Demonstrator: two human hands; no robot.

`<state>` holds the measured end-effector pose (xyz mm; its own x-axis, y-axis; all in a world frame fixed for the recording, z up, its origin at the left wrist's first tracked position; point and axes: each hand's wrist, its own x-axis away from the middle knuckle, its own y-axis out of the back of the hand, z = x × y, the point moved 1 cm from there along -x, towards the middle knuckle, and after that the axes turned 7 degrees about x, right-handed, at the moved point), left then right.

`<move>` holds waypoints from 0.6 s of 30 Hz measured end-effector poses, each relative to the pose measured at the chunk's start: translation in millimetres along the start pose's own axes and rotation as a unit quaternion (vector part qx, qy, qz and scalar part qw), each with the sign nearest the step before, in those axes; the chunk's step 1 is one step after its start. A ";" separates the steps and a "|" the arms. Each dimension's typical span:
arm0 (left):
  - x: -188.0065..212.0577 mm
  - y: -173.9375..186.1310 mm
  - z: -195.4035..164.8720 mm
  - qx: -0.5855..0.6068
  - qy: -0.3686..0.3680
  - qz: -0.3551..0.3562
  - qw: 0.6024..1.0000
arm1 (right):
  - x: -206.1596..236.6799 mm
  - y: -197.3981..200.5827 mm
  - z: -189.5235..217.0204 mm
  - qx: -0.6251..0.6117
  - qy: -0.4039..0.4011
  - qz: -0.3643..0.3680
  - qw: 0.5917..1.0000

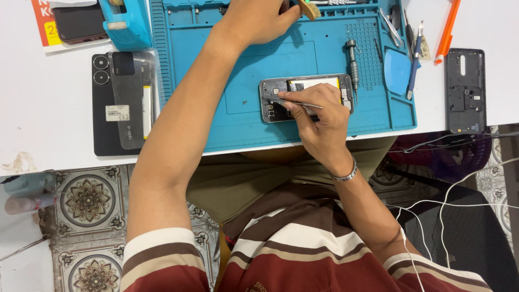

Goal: The person uses tweezers and a small brush to clean and adjust components inside a disassembled smartphone on a blue work mat. They remove small parts, brush away debris, and reposition internal pieces while the phone remains open on the bench.

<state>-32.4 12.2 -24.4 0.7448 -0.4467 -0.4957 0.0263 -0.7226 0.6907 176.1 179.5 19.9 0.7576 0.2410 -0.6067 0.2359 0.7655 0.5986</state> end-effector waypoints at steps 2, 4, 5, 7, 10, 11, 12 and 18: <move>-0.1 -0.2 0.8 0.000 0.009 0.007 1.000 | 1.4 -1.3 1.1 0.027 0.000 -0.008 1.000; -0.2 0.1 0.6 -0.003 -0.003 -0.002 1.000 | 3.0 -3.8 3.4 0.064 0.011 -0.020 0.998; 0.1 0.1 0.6 -0.004 -0.009 -0.007 1.000 | 3.5 -5.2 4.2 0.082 0.016 -0.026 0.996; 0.6 -0.5 0.4 -0.001 -0.002 -0.005 1.000 | 3.2 -7.2 5.1 0.106 0.059 -0.029 0.992; 0.2 -0.6 0.6 0.000 -0.005 -0.010 1.000 | 2.4 -7.8 5.0 0.126 0.092 -0.025 0.987; 0.0 -0.5 0.6 -0.001 -0.008 -0.013 1.000 | 2.3 -7.9 5.0 0.131 0.097 -0.022 0.986; 0.0 -0.5 0.7 0.000 -0.007 -0.011 1.000 | 2.1 -7.9 4.8 0.125 0.090 -0.022 0.988; -0.6 -0.6 0.3 0.000 -0.008 -0.007 1.000 | 2.7 -6.7 4.2 0.090 0.044 -0.023 0.995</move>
<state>-33.1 12.8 -24.7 0.7342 -0.4444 -0.5132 0.0361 -0.7293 0.6832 179.1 172.5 16.4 0.6894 0.2646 -0.6743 0.3804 0.6599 0.6479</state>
